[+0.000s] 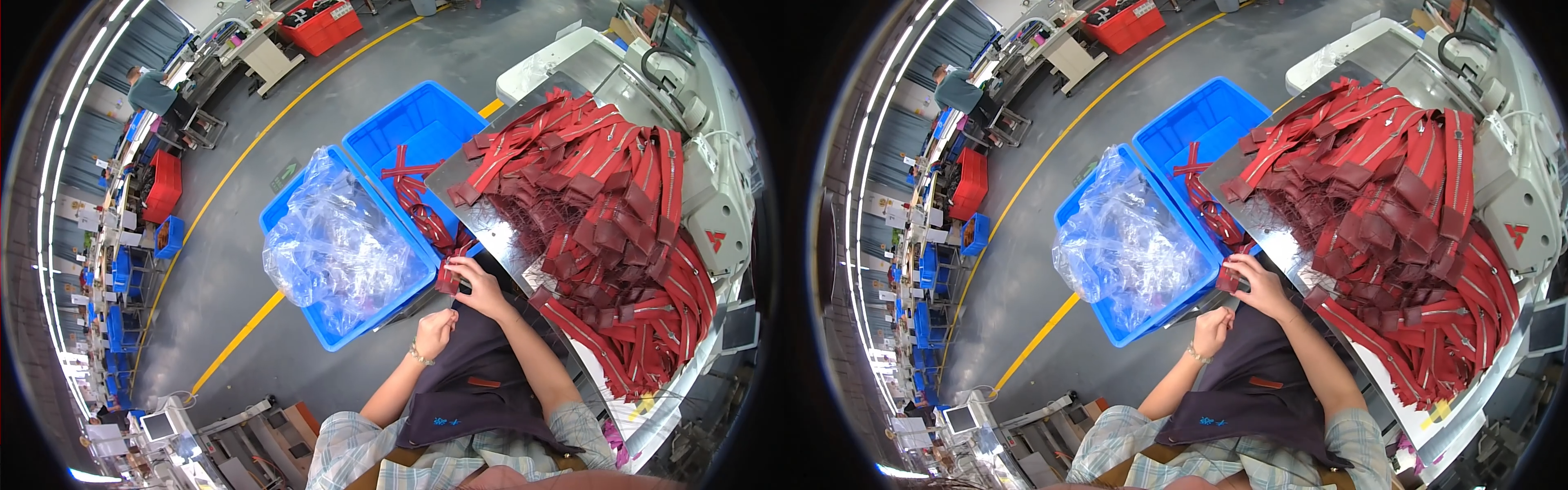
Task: The recorder is assembling and inspecting zipper components for leather goods at a factory workstation.
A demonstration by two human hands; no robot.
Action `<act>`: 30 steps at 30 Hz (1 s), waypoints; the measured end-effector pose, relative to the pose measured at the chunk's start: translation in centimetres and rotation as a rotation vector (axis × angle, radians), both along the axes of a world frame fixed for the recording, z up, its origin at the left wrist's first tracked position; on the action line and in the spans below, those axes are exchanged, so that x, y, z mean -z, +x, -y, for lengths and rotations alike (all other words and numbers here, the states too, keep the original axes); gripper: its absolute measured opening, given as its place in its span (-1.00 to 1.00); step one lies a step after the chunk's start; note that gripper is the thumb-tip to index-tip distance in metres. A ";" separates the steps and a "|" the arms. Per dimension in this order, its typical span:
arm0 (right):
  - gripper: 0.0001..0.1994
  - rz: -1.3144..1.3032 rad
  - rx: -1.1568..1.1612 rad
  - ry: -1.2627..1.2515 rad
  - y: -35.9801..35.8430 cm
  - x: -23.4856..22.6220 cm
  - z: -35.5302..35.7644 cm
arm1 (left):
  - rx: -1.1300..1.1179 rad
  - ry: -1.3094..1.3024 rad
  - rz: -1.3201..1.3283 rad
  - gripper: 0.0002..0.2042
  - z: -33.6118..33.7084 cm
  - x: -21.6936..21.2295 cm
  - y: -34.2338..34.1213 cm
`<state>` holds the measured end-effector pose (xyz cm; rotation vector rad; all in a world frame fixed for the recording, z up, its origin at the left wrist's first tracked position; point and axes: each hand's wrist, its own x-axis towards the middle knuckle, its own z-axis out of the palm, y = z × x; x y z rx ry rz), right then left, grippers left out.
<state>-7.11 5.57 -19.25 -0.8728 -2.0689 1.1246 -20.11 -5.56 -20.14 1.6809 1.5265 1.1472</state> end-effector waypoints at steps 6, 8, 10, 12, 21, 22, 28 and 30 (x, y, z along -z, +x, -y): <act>-0.76 -0.095 0.051 -0.090 -1.4 5.1 -0.7 | -0.013 0.012 0.112 -0.88 -0.1 -0.8 0.4; -0.82 -0.014 0.125 -0.316 -1.4 5.0 -0.3 | -0.152 -0.083 0.263 -0.92 0.2 -0.5 -0.2; -0.82 -0.083 0.150 -0.361 -1.3 5.1 -0.1 | -0.367 -0.122 0.560 -0.83 -0.4 -0.4 -0.7; -0.82 -0.145 0.173 -0.415 -1.2 5.4 0.3 | -0.520 -0.098 0.937 -0.77 -1.7 0.8 -1.8; -0.66 -0.475 0.245 -0.716 -0.9 2.2 1.3 | -0.193 -0.339 0.592 -0.81 -5.5 1.0 -2.4; -0.67 -0.473 0.229 -0.695 -0.7 2.2 1.1 | -0.095 -0.353 0.451 -0.82 -5.9 1.1 -2.3; -0.68 -0.371 0.199 -0.876 1.5 1.0 0.7 | -0.160 -0.284 0.589 -0.82 -5.6 1.4 -3.1; -0.77 -0.385 0.266 -0.859 1.9 1.4 0.6 | -0.174 -0.246 0.631 -0.82 -5.2 1.2 -3.8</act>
